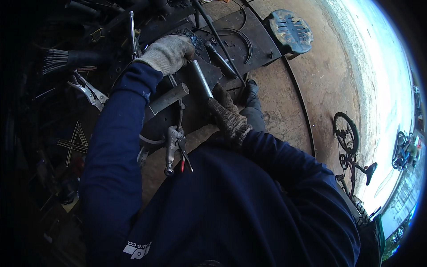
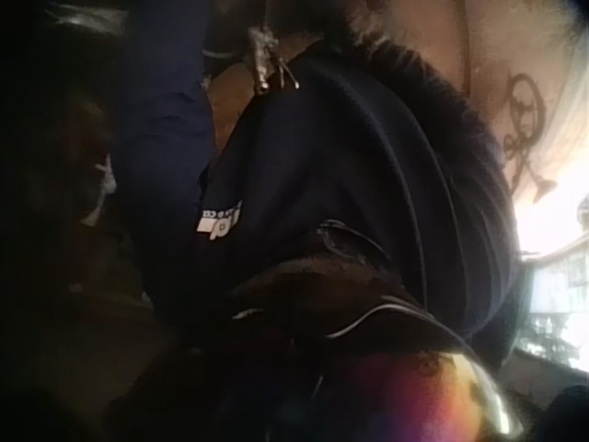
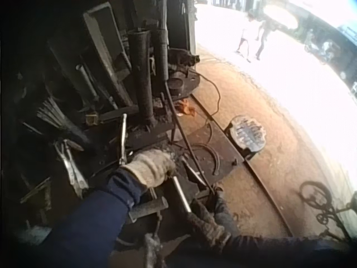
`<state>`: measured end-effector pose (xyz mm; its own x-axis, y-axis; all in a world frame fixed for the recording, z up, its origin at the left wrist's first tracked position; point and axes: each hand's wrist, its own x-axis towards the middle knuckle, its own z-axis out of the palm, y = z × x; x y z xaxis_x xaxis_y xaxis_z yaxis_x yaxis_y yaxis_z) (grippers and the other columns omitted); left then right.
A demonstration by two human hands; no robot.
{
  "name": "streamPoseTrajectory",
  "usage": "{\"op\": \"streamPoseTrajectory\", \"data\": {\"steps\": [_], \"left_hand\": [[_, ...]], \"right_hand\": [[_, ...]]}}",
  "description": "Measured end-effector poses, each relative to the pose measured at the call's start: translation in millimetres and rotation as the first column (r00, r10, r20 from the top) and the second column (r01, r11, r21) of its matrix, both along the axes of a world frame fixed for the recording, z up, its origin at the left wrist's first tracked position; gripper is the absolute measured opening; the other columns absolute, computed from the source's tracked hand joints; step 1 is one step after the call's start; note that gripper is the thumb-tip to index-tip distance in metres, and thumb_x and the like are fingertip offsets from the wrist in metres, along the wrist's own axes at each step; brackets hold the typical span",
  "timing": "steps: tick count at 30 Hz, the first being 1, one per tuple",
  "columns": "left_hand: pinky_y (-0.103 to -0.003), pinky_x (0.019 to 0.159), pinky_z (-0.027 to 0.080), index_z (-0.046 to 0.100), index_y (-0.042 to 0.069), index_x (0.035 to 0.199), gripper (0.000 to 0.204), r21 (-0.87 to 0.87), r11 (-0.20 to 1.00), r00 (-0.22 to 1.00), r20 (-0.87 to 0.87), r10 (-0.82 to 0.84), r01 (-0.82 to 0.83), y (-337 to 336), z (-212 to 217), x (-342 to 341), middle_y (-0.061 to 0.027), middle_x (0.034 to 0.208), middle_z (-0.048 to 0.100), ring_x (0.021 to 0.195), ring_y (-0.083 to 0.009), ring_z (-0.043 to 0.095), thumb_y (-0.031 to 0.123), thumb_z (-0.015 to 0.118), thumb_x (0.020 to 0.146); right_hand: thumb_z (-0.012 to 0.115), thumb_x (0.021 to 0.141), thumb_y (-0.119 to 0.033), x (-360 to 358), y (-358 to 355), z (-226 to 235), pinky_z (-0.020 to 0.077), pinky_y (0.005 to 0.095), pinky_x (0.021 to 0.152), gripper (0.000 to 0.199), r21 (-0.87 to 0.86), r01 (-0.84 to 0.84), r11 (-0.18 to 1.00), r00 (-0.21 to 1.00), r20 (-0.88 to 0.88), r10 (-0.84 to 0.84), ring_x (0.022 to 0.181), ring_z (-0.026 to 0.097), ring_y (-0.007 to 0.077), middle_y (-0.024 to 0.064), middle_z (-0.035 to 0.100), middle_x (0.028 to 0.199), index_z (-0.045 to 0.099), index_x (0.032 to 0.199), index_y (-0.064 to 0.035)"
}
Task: The person aligns metal pieces on a jig, welds them with a welding rod, grinds the metal with an angle grinder, and clamps metal components together using locking pliers.
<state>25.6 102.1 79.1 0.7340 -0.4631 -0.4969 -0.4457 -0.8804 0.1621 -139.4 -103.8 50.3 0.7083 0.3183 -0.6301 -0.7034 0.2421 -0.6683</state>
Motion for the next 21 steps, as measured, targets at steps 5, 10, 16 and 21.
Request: {"op": "streamPoseTrajectory", "data": {"steps": [5, 10, 16, 21], "left_hand": [[-0.042, 0.095, 0.059, 0.077, 0.021, 0.115, 0.031, 0.015, 1.000, 1.000, 0.004, -0.018, 0.018, 0, -1, 2, -0.0057, 0.118, 0.074, 0.113, -0.0300, 0.069, 0.007, 0.072, 0.087], [-0.043, 0.095, 0.059, 0.077, 0.021, 0.115, 0.032, 0.035, 0.999, 0.999, 0.005, -0.038, 0.038, -2, 2, 2, -0.0058, 0.117, 0.074, 0.112, -0.0298, 0.070, 0.006, 0.073, 0.086], [-0.041, 0.097, 0.057, 0.078, 0.016, 0.106, 0.024, 0.036, 0.997, 0.996, -0.063, 0.067, -0.064, -6, 8, 1, -0.0073, 0.114, 0.070, 0.112, -0.0285, 0.068, 0.011, 0.079, 0.083], [-0.041, 0.097, 0.057, 0.078, 0.015, 0.105, 0.023, 0.010, 0.998, 0.998, -0.013, 0.056, -0.056, -4, 0, 0, -0.0074, 0.114, 0.070, 0.112, -0.0287, 0.068, 0.010, 0.079, 0.083]], "right_hand": [[0.068, 0.101, -0.021, -4, 7, 5, 0.0464, 0.0364, 0.109, 0.073, 0.029, 0.104, 0.994, 0.987, -0.130, -0.100, 0.131, 0.054, 0.0206, 0.0114, 0.051, 0.150, 0.029, 0.161, -0.0037], [0.064, 0.103, -0.032, -15, 7, -24, 0.0549, 0.0418, 0.095, 0.074, 0.004, 0.107, 0.994, 0.994, 0.008, -0.107, 0.123, 0.059, 0.0217, 0.0088, 0.053, 0.146, 0.026, 0.165, -0.0164], [0.065, 0.102, -0.031, -15, 12, -8, 0.0561, 0.0359, 0.081, 0.076, 0.024, 0.100, 0.995, 0.994, -0.040, -0.099, 0.103, 0.063, 0.0181, 0.0058, 0.059, 0.132, 0.024, 0.166, -0.0202], [0.066, 0.102, -0.029, -16, 11, -3, 0.0547, 0.0342, 0.080, 0.078, 0.012, 0.150, 0.989, 0.988, -0.039, -0.149, 0.100, 0.062, 0.0166, 0.0044, 0.059, 0.130, 0.023, 0.166, -0.0216]]}}
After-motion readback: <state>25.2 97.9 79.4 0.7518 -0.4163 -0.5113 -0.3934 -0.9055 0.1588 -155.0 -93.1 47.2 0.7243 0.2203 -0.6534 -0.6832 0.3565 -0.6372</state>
